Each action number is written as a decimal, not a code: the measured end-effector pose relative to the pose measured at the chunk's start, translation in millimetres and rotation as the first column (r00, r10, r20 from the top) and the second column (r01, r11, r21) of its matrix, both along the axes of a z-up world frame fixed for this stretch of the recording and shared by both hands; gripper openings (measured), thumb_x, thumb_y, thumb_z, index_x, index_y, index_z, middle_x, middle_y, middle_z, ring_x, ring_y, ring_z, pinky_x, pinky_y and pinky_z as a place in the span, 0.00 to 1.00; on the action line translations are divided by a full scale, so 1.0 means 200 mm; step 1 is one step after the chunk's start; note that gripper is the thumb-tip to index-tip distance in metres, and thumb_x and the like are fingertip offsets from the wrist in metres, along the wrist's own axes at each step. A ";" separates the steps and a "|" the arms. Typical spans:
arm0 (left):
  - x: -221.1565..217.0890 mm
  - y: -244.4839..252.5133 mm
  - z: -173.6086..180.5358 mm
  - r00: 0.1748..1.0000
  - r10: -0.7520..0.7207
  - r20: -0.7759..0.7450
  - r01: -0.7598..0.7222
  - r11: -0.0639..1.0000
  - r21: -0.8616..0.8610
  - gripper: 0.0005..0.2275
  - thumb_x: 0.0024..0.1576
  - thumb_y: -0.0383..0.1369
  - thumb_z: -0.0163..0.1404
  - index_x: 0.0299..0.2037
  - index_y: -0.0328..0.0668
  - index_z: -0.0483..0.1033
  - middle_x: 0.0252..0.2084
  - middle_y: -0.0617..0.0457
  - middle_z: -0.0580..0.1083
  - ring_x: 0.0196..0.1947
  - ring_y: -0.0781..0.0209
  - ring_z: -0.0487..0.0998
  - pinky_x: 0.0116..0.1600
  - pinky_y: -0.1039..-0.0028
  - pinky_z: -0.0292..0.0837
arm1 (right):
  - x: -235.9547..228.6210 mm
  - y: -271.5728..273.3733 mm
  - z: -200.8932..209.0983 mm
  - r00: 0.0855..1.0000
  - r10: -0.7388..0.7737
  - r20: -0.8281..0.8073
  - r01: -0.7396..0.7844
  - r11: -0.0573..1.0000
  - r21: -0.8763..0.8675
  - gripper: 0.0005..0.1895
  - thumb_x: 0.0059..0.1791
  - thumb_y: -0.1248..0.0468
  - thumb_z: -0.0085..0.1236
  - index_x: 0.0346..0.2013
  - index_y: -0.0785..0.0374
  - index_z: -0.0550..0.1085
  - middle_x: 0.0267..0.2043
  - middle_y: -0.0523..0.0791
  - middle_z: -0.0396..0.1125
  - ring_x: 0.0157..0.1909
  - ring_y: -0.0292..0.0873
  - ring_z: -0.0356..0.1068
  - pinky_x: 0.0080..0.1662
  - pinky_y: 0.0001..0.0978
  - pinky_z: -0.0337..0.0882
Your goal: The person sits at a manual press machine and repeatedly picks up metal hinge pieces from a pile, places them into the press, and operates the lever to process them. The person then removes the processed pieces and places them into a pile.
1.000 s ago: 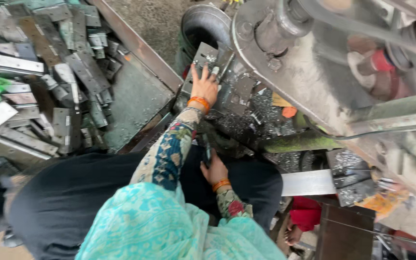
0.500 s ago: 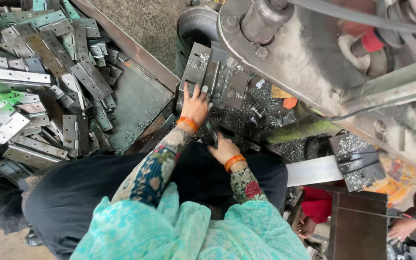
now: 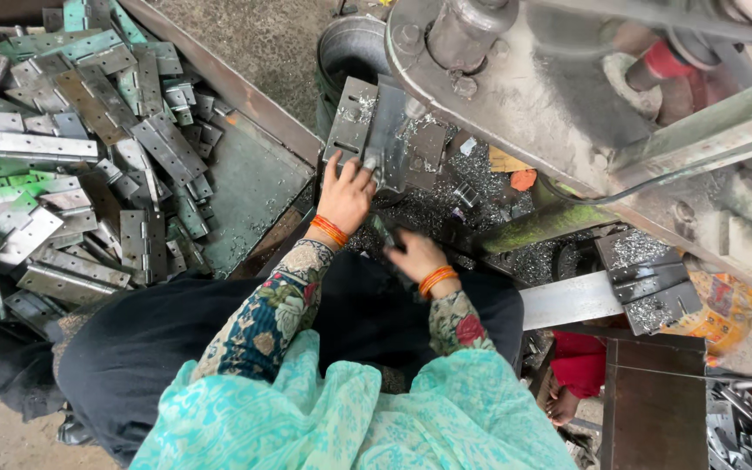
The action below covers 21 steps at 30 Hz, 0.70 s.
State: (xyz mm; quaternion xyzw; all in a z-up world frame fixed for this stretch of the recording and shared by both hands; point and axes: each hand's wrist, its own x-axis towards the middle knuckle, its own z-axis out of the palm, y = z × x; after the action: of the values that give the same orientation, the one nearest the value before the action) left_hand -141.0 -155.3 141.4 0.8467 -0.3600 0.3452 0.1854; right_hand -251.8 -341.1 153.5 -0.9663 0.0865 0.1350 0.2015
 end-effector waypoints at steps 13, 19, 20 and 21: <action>0.36 -0.16 -0.15 0.531 -0.538 -0.655 -0.178 0.684 -0.707 0.16 0.52 0.30 0.60 0.51 0.38 0.80 0.49 0.47 0.79 0.50 0.48 0.77 0.55 0.64 0.74 | 0.31 -0.31 -0.02 0.637 -0.484 0.600 -0.048 0.752 0.657 0.15 0.50 0.68 0.68 0.52 0.63 0.77 0.44 0.44 0.76 0.38 0.37 0.73 0.39 0.30 0.75; 0.31 -0.09 -0.08 0.825 0.153 -0.544 -0.286 0.944 -0.167 0.23 0.51 0.38 0.63 0.57 0.41 0.76 0.63 0.50 0.71 0.64 0.44 0.65 0.61 0.49 0.63 | 0.33 -0.05 -0.08 0.757 0.169 0.631 -0.073 0.982 -0.176 0.21 0.41 0.73 0.66 0.48 0.63 0.75 0.49 0.48 0.70 0.55 0.53 0.68 0.52 0.41 0.74; 0.25 -0.08 -0.08 0.846 0.140 -0.515 -0.249 0.957 -0.147 0.23 0.52 0.39 0.62 0.57 0.42 0.77 0.64 0.50 0.71 0.65 0.44 0.64 0.62 0.48 0.62 | 0.35 0.00 -0.10 0.776 0.184 0.603 -0.111 0.981 -0.158 0.22 0.41 0.73 0.65 0.50 0.64 0.74 0.51 0.50 0.69 0.57 0.54 0.67 0.54 0.42 0.73; 0.22 -0.07 -0.09 0.865 0.126 -0.486 -0.211 0.969 -0.125 0.22 0.52 0.40 0.61 0.56 0.43 0.77 0.65 0.50 0.70 0.66 0.45 0.63 0.64 0.46 0.60 | 0.37 0.04 -0.11 0.793 0.201 0.575 -0.148 0.979 -0.138 0.24 0.41 0.73 0.64 0.52 0.66 0.73 0.53 0.51 0.68 0.58 0.55 0.65 0.56 0.43 0.71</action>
State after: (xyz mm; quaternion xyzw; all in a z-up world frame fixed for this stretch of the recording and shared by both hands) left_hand -97.3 -169.9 122.8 0.9141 -0.1965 0.1726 0.3099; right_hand -178.5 -332.8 130.5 -0.9722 -0.0634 -0.1552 0.1634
